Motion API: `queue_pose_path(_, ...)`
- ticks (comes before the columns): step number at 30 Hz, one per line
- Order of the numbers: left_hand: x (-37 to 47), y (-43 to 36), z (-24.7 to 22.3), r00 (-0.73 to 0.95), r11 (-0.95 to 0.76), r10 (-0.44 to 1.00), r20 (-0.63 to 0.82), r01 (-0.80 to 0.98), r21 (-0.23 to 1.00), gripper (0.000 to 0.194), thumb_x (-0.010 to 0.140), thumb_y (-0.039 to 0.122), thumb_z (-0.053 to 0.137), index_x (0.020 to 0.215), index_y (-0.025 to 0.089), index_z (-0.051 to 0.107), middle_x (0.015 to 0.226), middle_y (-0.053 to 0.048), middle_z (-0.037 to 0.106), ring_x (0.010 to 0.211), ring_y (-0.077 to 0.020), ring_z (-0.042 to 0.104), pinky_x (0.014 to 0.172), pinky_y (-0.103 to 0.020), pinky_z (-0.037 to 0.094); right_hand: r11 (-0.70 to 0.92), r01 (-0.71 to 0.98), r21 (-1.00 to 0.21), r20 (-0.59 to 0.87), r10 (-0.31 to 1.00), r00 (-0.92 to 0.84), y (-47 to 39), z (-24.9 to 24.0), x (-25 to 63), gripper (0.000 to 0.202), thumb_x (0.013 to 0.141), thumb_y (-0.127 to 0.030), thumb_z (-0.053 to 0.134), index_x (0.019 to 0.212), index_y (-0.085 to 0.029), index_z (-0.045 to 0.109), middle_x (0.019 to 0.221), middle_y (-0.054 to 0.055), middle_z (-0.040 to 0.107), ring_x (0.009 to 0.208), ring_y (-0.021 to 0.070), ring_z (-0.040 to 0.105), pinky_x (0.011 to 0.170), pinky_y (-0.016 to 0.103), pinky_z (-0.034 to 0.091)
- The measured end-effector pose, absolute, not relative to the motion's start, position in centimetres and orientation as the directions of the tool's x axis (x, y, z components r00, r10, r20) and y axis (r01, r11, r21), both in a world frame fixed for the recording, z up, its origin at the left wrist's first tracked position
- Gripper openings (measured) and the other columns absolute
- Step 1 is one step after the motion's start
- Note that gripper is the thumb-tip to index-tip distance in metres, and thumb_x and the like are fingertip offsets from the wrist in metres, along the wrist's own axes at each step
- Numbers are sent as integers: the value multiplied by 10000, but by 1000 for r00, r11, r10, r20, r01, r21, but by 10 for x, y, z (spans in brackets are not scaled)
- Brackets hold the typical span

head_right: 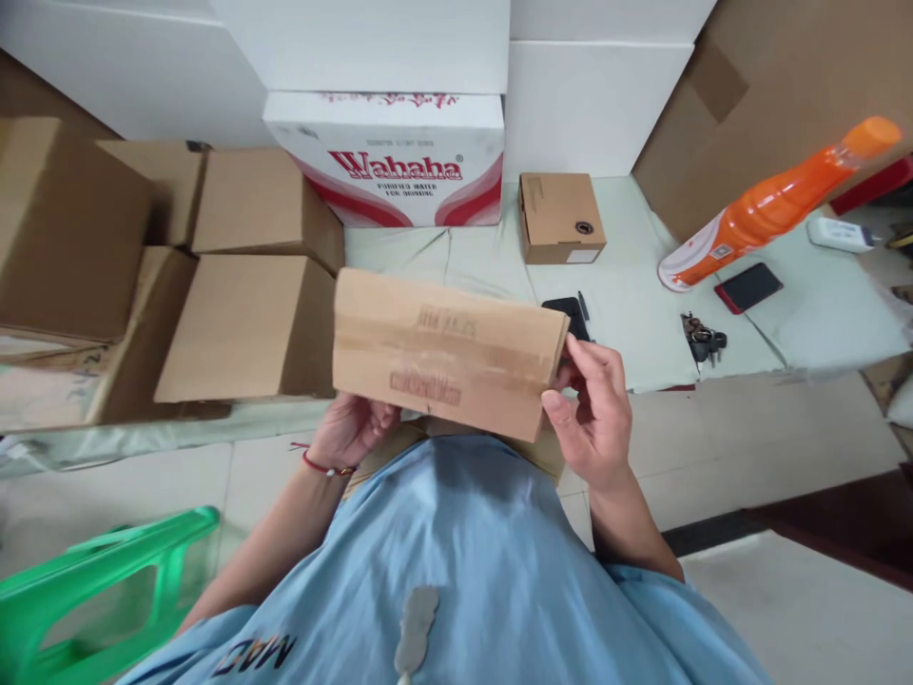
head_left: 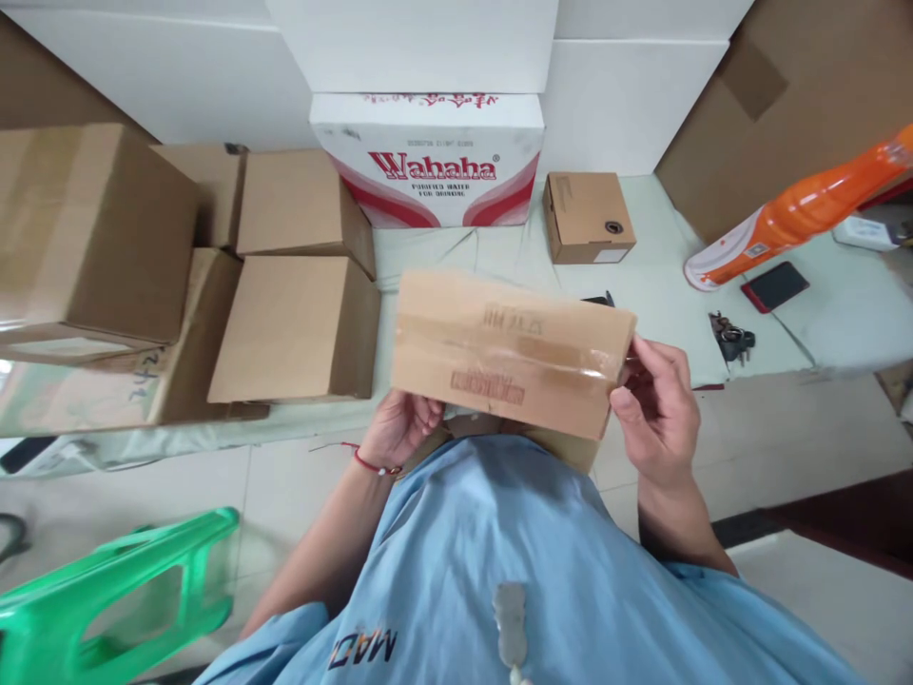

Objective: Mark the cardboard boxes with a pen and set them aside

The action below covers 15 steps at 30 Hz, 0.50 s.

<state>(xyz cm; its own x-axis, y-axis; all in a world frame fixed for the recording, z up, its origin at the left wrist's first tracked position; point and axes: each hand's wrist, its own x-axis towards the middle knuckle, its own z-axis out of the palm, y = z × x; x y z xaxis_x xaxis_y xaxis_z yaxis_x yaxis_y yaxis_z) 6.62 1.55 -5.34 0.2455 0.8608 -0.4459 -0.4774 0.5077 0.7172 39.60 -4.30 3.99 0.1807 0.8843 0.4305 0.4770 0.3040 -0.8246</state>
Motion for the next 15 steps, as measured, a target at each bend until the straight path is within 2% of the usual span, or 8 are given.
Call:
queue_pose_path(2, 68, 16, -42, 265, 504, 863, -429, -439, 744, 518, 776, 627, 930, 759, 178, 672, 581, -19, 646, 442, -102, 553, 351, -157, 399, 282, 446, -850, 379, 914, 143, -45, 37, 390, 540, 1025, -340, 709, 1556, -415, 645, 1294, 94, 598, 956, 216, 660, 788, 398, 642)
queue_pose_path(4, 71, 16, -33, 260, 489, 871, -417, -395, 778, 517, 703, 569, 1000, 775, 173, 676, 605, -15, 665, 458, -96, 556, 382, -158, 417, 274, 378, -884, 310, 950, 36, -47, 33, 380, 491, 1030, -292, 700, 1506, -414, 689, 1213, 78, 608, 892, 189, 670, 730, 361, 647)
queue_pose_path(6, 75, 16, -27, 215, 457, 889, -404, -365, 811, 501, 705, 537, 1008, 784, 171, 675, 619, -9, 672, 475, -87, 550, 413, -154, 417, 285, 295, -912, 269, 959, -95, -49, 29, 368, 487, 1032, -259, 691, 1491, -420, 696, 1163, 62, 634, 876, 181, 691, 702, 336, 657)
queue_pose_path(8, 76, 16, -25, 134, 401, 916, -378, -352, 846, 492, 736, 539, 984, 756, 176, 653, 601, 14, 638, 477, -66, 505, 421, -141, 370, 310, 256, -916, 269, 946, -181, -51, 24, 360, 506, 1030, -237, 690, 1503, -418, 681, 1124, 48, 682, 899, 187, 712, 756, 345, 669)
queue_pose_path(9, 75, 17, -26, 87, 369, 928, -362, -347, 862, 486, 748, 534, 973, 742, 180, 641, 594, 26, 617, 480, -60, 483, 426, -140, 350, 312, 260, -914, 273, 946, -176, -52, 22, 357, 486, 1032, -235, 688, 1486, -409, 693, 1092, 40, 702, 890, 186, 711, 780, 351, 664)
queue_pose_path(11, 71, 18, -30, -9, 310, 943, -331, -332, 891, 451, 766, 506, 956, 746, 190, 635, 616, 35, 612, 508, -68, 489, 455, -152, 365, 269, 288, -919, 266, 963, -52, -51, 18, 358, 379, 1049, -263, 676, 1402, -383, 745, 1026, 31, 709, 838, 179, 690, 771, 349, 638)
queue_pose_path(13, 66, 18, -36, -95, 264, 947, -306, -310, 913, 402, 787, 488, 937, 795, 202, 655, 712, 24, 663, 600, -91, 567, 526, -167, 436, 182, 316, -931, 234, 962, 137, -46, 14, 364, 276, 1062, -338, 673, 1314, -356, 785, 1031, 41, 696, 858, 185, 680, 767, 347, 617)
queue_pose_path(15, 63, 17, -42, -142, 242, 946, -290, -284, 928, 378, 822, 518, 906, 860, 209, 692, 879, -7, 732, 775, -122, 659, 635, -186, 506, 111, 328, -938, 194, 953, 231, -37, 9, 370, 283, 1058, -435, 682, 1304, -342, 786, 1124, 61, 702, 981, 207, 700, 833, 361, 623)
